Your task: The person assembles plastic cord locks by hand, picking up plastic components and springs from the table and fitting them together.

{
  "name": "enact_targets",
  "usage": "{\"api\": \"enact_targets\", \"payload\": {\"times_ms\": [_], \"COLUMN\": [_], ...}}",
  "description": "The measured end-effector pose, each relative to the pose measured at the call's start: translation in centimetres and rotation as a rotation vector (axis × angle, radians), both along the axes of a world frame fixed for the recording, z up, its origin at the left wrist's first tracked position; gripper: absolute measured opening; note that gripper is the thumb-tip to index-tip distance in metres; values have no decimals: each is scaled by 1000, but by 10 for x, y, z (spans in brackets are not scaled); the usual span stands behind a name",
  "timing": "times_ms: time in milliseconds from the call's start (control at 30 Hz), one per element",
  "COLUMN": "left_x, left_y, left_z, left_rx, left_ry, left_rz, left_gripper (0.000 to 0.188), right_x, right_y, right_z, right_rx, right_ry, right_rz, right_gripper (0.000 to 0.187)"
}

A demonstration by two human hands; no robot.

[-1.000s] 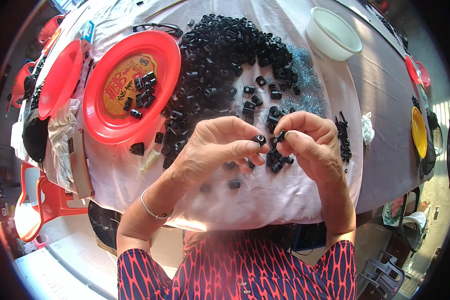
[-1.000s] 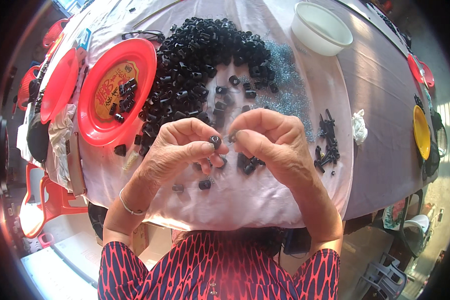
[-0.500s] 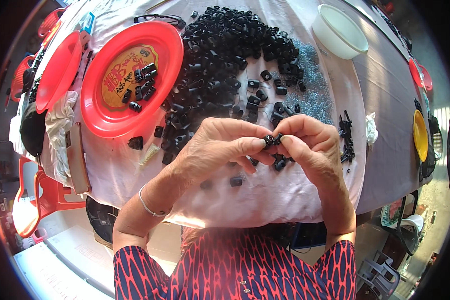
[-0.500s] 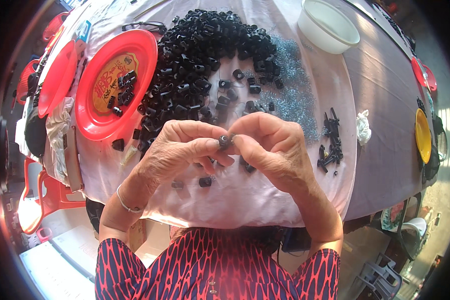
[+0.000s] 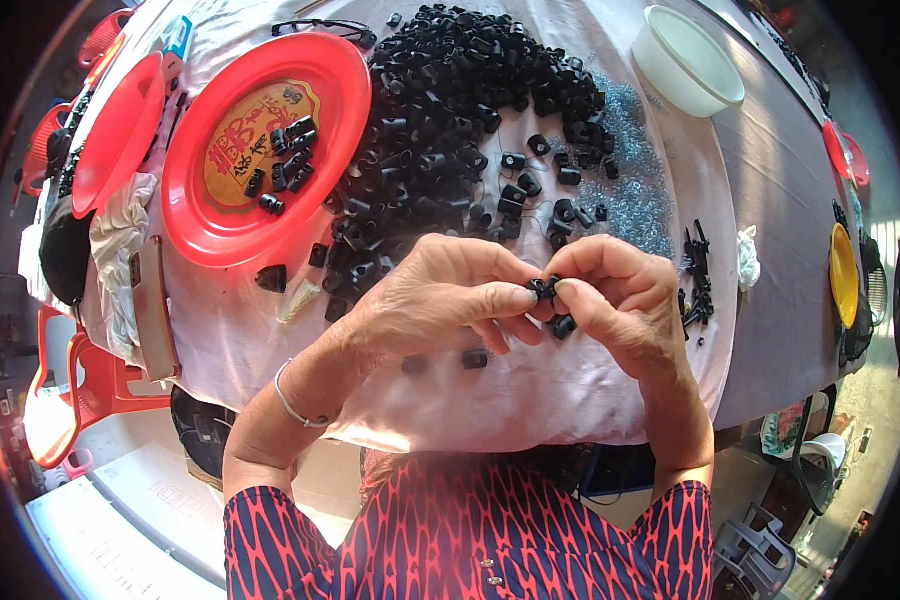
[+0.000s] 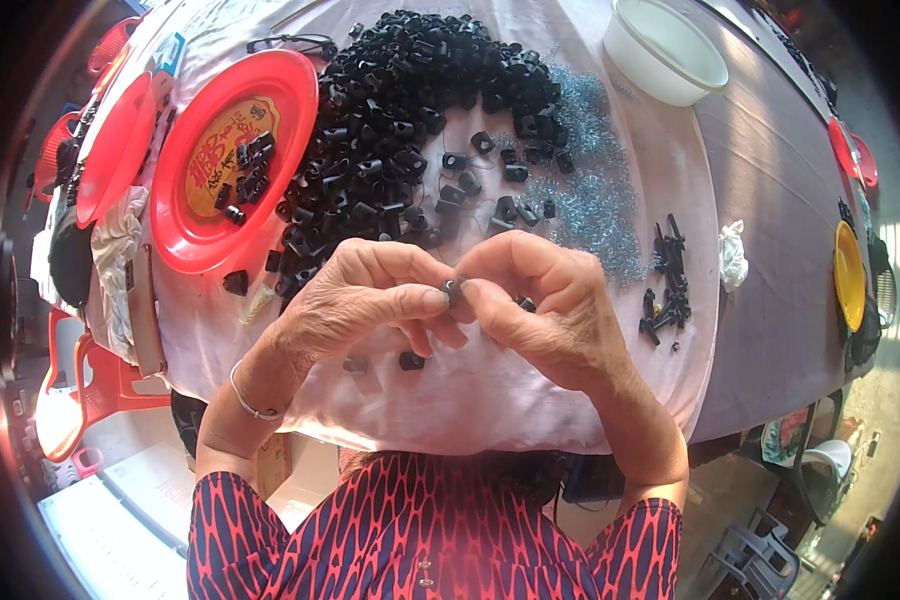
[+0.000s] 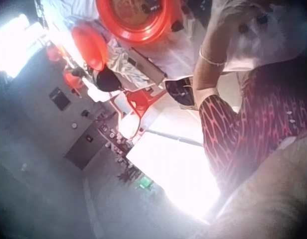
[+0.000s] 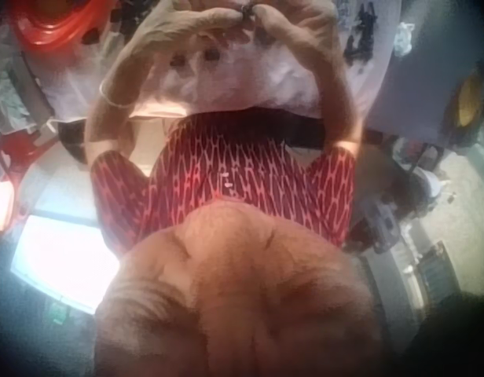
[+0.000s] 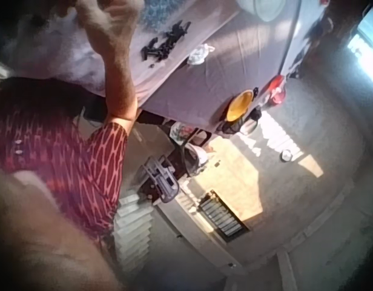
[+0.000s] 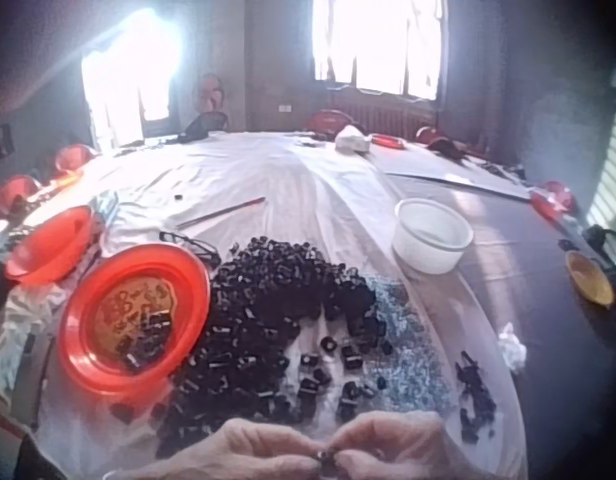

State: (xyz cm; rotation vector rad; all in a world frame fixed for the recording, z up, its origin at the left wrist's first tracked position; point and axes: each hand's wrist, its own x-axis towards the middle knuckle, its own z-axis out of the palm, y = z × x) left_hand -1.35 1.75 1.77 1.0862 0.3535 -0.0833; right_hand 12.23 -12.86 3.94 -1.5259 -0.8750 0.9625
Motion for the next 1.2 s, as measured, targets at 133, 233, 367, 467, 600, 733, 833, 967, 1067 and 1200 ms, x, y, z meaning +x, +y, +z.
{"api": "enact_targets", "payload": {"times_ms": [133, 233, 367, 467, 600, 733, 833, 967, 1067, 1200], "left_x": [-2, -2, -2, -4, -5, -4, -4, -4, -4, -3], "left_y": [4, 3, 5, 6, 7, 6, 6, 4, 2, 5], "left_z": [-1, 1, 0, 2, -4, -9, -12, -9, -10, -14], "left_rx": [-17, -55, -126, -180, -226, -236, -271, -294, -293, -357], "left_ry": [11, 15, 42, 68, -17, -29, -55, -47, -22, -65], "left_rz": [-25, -19, -45, -84, -191, -211, -217, -181, -139, -225], "left_gripper": [24, 24, 24, 25, 24, 25, 25, 24, 25, 22], "right_x": [-1, -1, 0, 2, -1, -1, 0, 1, 1, -4], "right_y": [1, 0, -2, -3, -4, -5, -5, -6, -6, -8], "right_z": [-3, -3, 0, 1, 3, 3, 2, 4, 6, 11], "right_rx": [22, 32, 22, 60, 148, 130, 118, 83, 51, 101], "right_ry": [-46, -59, -39, -9, 112, 125, 105, 27, -2, 202], "right_rz": [17, 13, 30, 72, 99, 116, 119, 128, 139, 90], "right_gripper": [10, 10, 10, 10, 11, 12, 12, 12, 12, 12]}}
